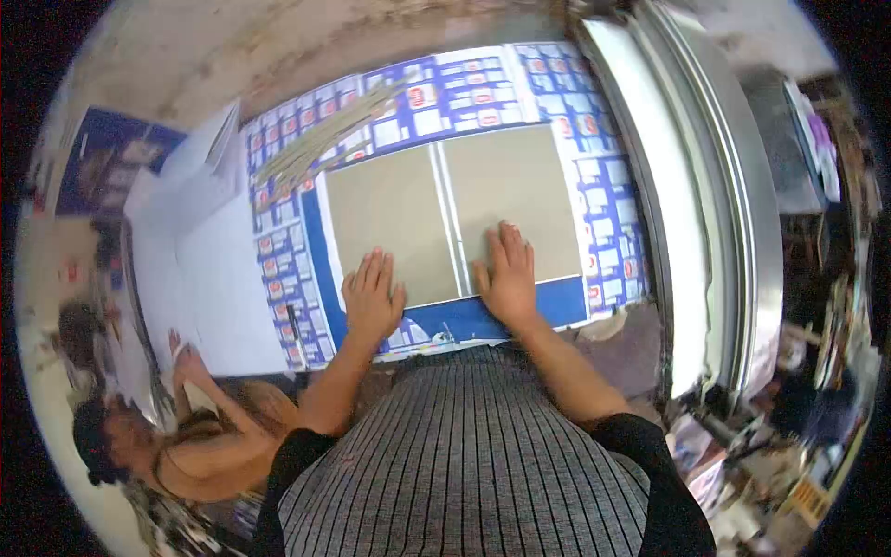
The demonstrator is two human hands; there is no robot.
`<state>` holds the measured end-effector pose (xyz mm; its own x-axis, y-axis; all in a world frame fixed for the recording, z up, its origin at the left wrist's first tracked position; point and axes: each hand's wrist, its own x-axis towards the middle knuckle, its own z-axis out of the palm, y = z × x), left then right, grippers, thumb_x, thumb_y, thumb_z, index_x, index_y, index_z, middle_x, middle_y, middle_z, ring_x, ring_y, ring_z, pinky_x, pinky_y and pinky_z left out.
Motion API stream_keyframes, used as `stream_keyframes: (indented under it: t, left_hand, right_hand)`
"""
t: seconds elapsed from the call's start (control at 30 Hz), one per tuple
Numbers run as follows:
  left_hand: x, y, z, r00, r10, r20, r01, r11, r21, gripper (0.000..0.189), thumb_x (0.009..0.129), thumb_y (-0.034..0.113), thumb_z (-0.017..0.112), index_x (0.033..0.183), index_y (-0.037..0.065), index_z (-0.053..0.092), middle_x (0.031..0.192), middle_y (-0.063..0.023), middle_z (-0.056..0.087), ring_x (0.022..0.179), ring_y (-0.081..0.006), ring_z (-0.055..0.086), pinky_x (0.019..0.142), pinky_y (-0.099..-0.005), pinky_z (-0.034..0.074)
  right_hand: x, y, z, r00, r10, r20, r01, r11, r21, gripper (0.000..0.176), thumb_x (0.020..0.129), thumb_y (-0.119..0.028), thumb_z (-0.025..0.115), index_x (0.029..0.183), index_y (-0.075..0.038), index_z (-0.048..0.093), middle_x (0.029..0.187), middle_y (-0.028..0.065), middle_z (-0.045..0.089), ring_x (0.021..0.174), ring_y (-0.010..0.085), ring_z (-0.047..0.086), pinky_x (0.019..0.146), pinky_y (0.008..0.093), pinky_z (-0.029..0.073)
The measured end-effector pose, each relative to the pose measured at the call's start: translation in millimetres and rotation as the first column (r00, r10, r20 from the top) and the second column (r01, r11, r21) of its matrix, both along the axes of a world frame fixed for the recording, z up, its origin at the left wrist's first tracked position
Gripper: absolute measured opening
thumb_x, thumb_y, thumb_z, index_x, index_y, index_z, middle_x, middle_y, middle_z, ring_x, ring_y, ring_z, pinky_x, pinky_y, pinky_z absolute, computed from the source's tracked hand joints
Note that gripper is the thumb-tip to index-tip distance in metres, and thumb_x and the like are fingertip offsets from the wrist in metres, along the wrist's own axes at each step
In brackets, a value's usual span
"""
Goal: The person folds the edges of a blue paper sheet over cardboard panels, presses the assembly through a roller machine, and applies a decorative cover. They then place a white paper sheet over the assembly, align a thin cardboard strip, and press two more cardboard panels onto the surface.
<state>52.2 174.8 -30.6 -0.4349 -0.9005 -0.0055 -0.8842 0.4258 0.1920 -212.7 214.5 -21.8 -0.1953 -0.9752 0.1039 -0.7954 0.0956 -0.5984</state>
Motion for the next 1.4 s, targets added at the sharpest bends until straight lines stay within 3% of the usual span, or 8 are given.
stream_keyframes:
  t: [0.23,0.37,0.47,0.73,0.9,1.23,1.3,1.4]
  left_hand:
    - [-31.4,-71.1,51.5,0.984,-0.103,0.144,0.063,0.964,0.259,0.052,0.092,0.033,0.060,0.136,0.008,0.054,0.138,-0.0163,0.054,0.128,-0.0329,0.048,0.103,-0.0477,0.033]
    - [-107.6,-197.9,25.2,0.949,-0.282,-0.142,0.247,0.944,-0.219,0.046,0.091,0.037,0.063,0.122,0.004,0.061,0.127,-0.0175,0.058,0.122,-0.0352,0.050,0.102,-0.0500,0.035]
    - [-158.7,-245.4,26.4,0.902,-0.407,-0.141,0.369,0.899,-0.236,0.045,0.091,0.040,0.063,0.114,0.002,0.064,0.121,-0.0181,0.062,0.115,-0.0355,0.056,0.096,-0.0504,0.042]
    - [-190.6,-287.0,50.2,0.976,-0.203,-0.082,0.200,0.673,0.712,0.041,0.093,0.041,0.064,0.101,0.001,0.064,0.076,-0.0059,0.063,0.071,-0.0158,0.060,0.068,-0.0320,0.048]
    - [-170.8,-280.7,66.5,0.938,-0.162,-0.306,0.333,0.662,0.671,0.038,0.095,0.036,0.062,0.101,-0.002,0.063,0.076,-0.0034,0.060,0.070,-0.0137,0.055,0.065,-0.0314,0.045]
    - [-126.7,-269.8,43.5,0.896,-0.441,0.051,0.301,0.688,0.661,0.042,0.095,0.042,0.060,0.088,0.000,0.066,0.076,-0.0129,0.065,0.068,-0.0266,0.059,0.066,-0.0402,0.048]
    - [-155.3,-247.5,83.6,0.796,-0.356,0.490,0.027,0.829,0.558,0.039,0.094,0.037,0.062,0.107,0.000,0.068,0.084,-0.0183,0.070,0.083,-0.0306,0.068,0.080,-0.0379,0.052]
    - [-168.2,-244.1,51.3,0.913,-0.335,0.233,0.257,0.915,0.312,0.048,0.094,0.038,0.062,0.122,-0.001,0.062,0.120,-0.0248,0.063,0.109,-0.0382,0.062,0.094,-0.0409,0.048]
  right_hand:
    - [2.1,28.2,-23.2,0.979,-0.104,-0.175,0.123,0.988,0.099,0.068,0.092,-0.040,0.060,0.144,0.000,0.042,0.157,0.0237,0.028,0.148,0.0382,0.022,0.117,0.0601,0.016]
    - [6.1,43.8,-16.4,0.948,-0.292,-0.124,0.304,0.948,0.093,0.072,0.091,-0.041,0.063,0.145,0.002,0.040,0.156,0.0238,0.029,0.147,0.0388,0.023,0.115,0.0616,0.019]
    - [9.2,53.9,-6.6,0.864,-0.456,-0.213,0.499,0.832,0.243,0.073,0.092,-0.043,0.060,0.147,0.001,0.037,0.159,0.0199,0.026,0.150,0.0351,0.019,0.116,0.0625,0.013]
    - [6.2,56.1,-7.8,0.847,-0.503,-0.174,0.532,0.800,0.276,0.075,0.092,-0.044,0.061,0.147,0.001,0.037,0.160,0.0198,0.023,0.150,0.0348,0.019,0.116,0.0647,0.013]
    - [1.6,55.3,-5.6,0.862,-0.472,-0.183,0.506,0.825,0.252,0.070,0.093,-0.040,0.060,0.146,0.000,0.039,0.160,0.0189,0.025,0.149,0.0346,0.021,0.115,0.0662,0.012]
    - [-18.5,49.6,-13.5,0.881,-0.432,-0.191,0.468,0.853,0.231,0.061,0.092,-0.034,0.061,0.140,0.001,0.046,0.155,0.0187,0.033,0.147,0.0347,0.025,0.115,0.0661,0.013]
    - [-21.9,55.4,-7.6,0.823,-0.569,0.004,0.558,0.809,0.185,0.062,0.087,-0.031,0.069,0.136,0.001,0.048,0.150,0.0184,0.039,0.144,0.0373,0.030,0.115,0.0651,0.014]
    - [-31.0,52.5,-16.3,0.601,-0.799,-0.003,0.799,0.600,0.031,0.061,0.083,-0.028,0.075,0.131,0.000,0.051,0.147,0.0180,0.042,0.141,0.0393,0.032,0.116,0.0641,0.013]
